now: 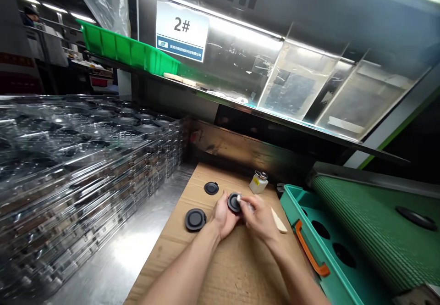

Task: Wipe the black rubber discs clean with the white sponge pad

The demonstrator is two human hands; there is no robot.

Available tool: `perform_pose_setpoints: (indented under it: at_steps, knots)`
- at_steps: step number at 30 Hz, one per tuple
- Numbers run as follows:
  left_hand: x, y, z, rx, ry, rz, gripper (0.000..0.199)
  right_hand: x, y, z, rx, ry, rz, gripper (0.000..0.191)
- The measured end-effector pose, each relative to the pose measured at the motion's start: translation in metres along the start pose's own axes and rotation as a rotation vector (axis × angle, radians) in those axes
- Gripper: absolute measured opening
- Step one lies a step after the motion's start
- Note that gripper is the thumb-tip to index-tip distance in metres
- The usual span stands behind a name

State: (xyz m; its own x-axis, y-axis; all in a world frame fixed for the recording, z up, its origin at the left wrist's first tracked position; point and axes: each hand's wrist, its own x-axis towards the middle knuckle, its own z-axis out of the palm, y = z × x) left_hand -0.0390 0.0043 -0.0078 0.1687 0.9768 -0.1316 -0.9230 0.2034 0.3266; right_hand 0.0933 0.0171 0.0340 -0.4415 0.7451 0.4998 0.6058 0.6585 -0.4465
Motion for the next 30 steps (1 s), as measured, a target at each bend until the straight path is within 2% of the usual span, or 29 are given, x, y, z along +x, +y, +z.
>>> perform_pose_setpoints:
  at_steps: [3,5,8,10,13,18,21,26,30]
  knots:
    - [-0.002,-0.005,0.002,0.045,-0.020,-0.022,0.034,-0.016,-0.007,0.024,0.015,0.021,-0.058,0.023]
    - [-0.004,-0.007,0.004,0.080,-0.055,-0.018,0.032,-0.017,-0.004,0.028,-0.060,0.053,-0.054,0.024]
    - [-0.004,-0.011,0.006,0.102,-0.044,-0.013,0.031,-0.018,0.001,0.024,-0.194,0.082,0.008,0.023]
    - [-0.003,-0.013,0.007,0.113,0.022,-0.008,0.030,-0.023,0.000,0.020,-0.227,0.032,0.003,0.020]
    - [-0.002,-0.016,0.007,0.140,0.063,-0.024,0.029,-0.027,-0.005,0.019,-0.204,-0.024,-0.064,0.020]
    - [-0.003,-0.017,0.010,0.139,0.039,-0.003,0.028,-0.023,0.000,0.020,-0.239,0.070,0.025,0.023]
    - [-0.004,-0.017,0.011,0.142,0.083,0.001,0.026,-0.025,0.004,0.022,-0.174,0.007,-0.013,0.020]
    - [-0.003,-0.018,0.010,0.111,-0.010,-0.003,0.029,-0.027,0.000,0.025,-0.094,0.106,0.032,0.025]
    - [-0.003,-0.015,0.006,0.123,0.061,-0.011,0.028,-0.034,-0.004,0.023,-0.086,0.003,-0.075,0.023]
